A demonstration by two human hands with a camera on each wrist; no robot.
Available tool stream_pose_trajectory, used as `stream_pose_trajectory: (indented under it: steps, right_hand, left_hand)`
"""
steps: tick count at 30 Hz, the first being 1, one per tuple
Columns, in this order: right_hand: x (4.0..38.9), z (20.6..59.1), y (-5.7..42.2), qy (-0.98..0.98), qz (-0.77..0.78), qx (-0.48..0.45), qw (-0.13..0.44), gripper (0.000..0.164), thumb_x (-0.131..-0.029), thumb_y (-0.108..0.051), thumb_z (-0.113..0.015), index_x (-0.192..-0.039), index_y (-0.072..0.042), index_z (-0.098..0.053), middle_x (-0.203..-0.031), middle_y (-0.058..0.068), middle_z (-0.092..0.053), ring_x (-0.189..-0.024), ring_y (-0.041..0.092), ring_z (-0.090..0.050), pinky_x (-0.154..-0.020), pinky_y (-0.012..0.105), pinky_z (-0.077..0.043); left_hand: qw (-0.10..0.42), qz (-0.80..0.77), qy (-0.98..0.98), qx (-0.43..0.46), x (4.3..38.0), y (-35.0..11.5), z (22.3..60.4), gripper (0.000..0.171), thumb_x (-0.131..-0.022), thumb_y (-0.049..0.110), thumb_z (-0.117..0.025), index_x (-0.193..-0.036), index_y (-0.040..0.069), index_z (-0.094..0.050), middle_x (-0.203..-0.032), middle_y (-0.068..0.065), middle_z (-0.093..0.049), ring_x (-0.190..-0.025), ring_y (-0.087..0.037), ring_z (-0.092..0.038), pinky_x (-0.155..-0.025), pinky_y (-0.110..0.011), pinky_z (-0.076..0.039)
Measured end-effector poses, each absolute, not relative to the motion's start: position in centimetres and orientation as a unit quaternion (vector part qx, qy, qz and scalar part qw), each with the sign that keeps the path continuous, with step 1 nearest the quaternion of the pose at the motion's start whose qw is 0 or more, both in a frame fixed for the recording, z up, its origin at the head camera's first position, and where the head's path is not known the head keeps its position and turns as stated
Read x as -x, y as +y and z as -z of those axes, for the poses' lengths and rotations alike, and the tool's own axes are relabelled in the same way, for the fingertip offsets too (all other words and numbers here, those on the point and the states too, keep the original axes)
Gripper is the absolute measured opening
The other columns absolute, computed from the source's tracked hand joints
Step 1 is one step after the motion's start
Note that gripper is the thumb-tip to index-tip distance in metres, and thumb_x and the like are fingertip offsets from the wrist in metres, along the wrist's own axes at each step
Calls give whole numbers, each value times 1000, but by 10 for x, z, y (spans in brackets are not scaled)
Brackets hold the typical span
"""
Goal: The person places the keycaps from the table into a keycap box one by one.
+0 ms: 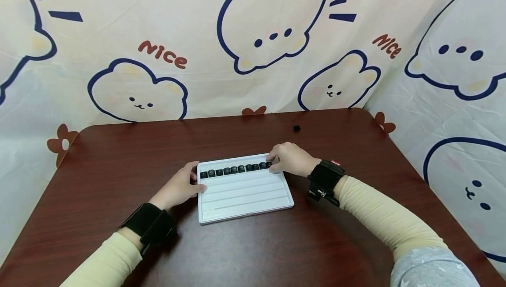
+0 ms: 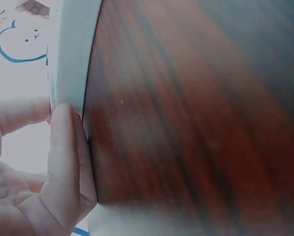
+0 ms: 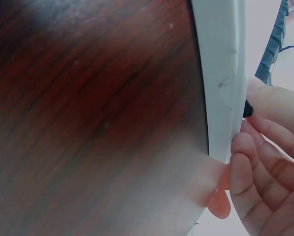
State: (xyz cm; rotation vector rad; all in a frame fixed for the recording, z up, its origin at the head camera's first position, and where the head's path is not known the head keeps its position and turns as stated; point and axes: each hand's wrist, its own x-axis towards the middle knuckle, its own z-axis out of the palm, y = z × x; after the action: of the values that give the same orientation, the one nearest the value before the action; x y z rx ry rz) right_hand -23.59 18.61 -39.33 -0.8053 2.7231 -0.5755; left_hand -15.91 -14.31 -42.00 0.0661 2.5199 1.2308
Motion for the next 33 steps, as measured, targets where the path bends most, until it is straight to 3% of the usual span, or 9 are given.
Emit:
stream_pose_trajectory:
  steps: [26, 33]
  right_hand:
    - [238, 396, 193, 930, 191, 295, 111, 26, -89, -12, -82, -113, -5, -78, -105, 4, -69, -78, 13, -56, -68, 28, -50]
    - [243, 395, 201, 928, 194, 305, 90, 26, -89, -13, -82, -114, -8, -78, -108, 2, -70, -84, 15, -58, -73, 29, -51]
  left_hand:
    - [166, -439, 883, -26, 158, -143, 418, 77, -93, 4, -74, -155, -6, -28, -109, -19, -48, -81, -22, -56, -70, -33, -56]
    - [168, -435, 884, -24, 159, -143, 419, 77, -94, 4, -73, -156, -6, -28, -109, -18, -48, -82, -23, -57, -70, -32, -56]
